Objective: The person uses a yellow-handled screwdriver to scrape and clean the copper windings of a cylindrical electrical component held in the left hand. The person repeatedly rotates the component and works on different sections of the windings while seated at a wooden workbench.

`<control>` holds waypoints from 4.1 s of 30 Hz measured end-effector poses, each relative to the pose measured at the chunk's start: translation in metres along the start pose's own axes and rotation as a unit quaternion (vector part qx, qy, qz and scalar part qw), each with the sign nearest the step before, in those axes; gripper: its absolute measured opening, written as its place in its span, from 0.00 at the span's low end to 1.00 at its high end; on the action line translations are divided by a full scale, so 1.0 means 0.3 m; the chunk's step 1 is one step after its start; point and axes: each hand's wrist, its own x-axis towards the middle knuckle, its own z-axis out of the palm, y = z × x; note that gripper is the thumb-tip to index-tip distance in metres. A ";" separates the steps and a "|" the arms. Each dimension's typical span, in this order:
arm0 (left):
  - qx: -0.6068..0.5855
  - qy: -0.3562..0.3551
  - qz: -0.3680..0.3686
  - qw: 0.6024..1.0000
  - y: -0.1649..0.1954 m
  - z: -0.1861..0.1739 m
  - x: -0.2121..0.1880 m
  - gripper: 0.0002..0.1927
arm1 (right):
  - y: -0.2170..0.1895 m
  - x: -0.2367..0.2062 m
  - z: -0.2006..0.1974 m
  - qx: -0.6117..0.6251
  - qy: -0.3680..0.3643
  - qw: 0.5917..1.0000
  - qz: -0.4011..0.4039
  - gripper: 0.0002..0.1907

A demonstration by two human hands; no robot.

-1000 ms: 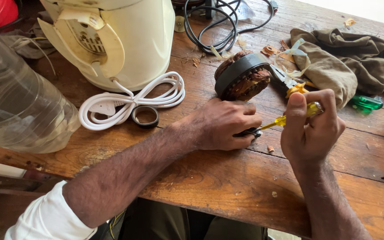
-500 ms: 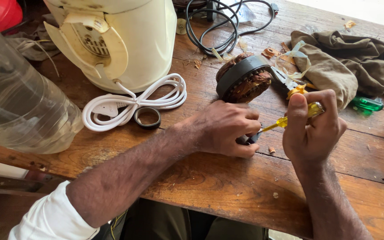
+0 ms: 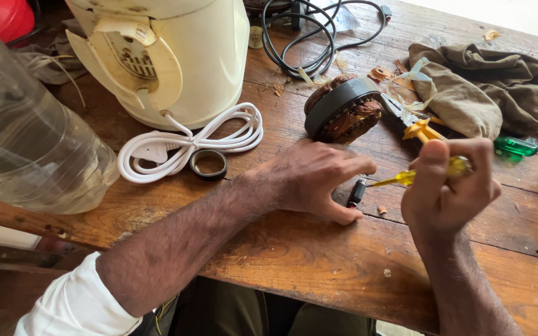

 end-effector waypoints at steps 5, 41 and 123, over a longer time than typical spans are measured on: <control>0.021 0.030 0.018 0.999 -0.003 0.015 -0.008 0.30 | 0.021 0.004 0.018 0.016 -0.008 1.000 -0.013 0.15; 0.046 0.028 0.016 0.998 -0.005 0.015 -0.007 0.29 | -0.036 0.023 -0.005 -0.089 -0.011 0.996 0.001 0.18; 0.070 0.408 -0.099 0.905 -0.092 0.064 0.052 0.52 | -0.035 0.059 0.036 -0.038 0.023 0.999 0.027 0.15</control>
